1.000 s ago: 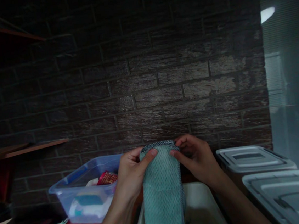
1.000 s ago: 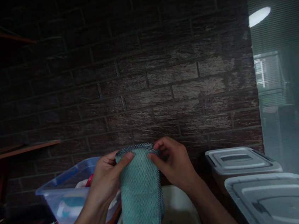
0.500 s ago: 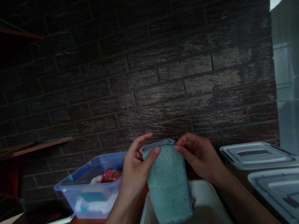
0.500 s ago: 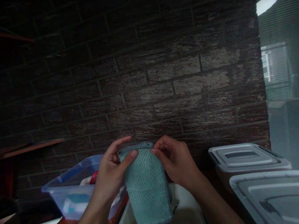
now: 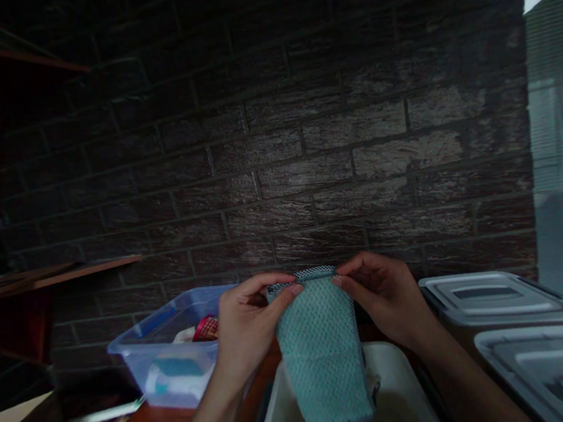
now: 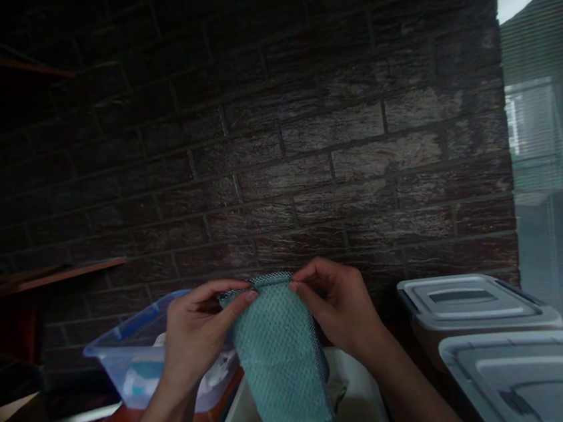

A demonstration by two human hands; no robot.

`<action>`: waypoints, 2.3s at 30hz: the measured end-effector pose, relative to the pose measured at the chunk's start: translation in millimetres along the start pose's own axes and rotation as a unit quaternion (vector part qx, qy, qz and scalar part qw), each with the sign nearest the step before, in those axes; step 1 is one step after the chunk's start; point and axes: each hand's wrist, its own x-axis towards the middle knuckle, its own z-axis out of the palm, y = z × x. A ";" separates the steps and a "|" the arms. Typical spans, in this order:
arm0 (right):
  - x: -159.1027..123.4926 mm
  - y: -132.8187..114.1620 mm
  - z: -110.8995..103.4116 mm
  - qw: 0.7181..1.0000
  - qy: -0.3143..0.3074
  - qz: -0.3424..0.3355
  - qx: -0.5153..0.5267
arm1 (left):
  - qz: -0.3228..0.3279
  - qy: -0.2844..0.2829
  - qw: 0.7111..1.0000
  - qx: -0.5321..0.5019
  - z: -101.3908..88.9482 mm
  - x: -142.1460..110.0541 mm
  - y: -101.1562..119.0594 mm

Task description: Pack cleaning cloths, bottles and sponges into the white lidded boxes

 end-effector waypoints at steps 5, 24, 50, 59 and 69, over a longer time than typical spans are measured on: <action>-1.3 -4.9 -1.7 1.000 -0.005 -0.001 -0.016 | -0.024 0.010 0.999 -0.019 -3.1 -0.4 3.1; 3.9 -5.0 2.0 0.993 0.017 0.063 0.094 | -0.082 0.028 0.994 -0.070 0.2 -1.0 6.2; -2.4 -7.8 6.9 0.959 -0.111 -0.098 -0.242 | -0.105 -0.067 0.986 -0.113 15.6 -6.1 1.9; -0.8 -10.2 2.5 0.969 -0.090 -0.079 -0.215 | -0.138 -0.018 0.975 -0.174 9.4 -2.5 -9.4; -0.4 -0.7 -1.5 0.991 -0.129 0.045 0.012 | -0.118 0.035 0.979 -0.162 0.3 7.6 -11.9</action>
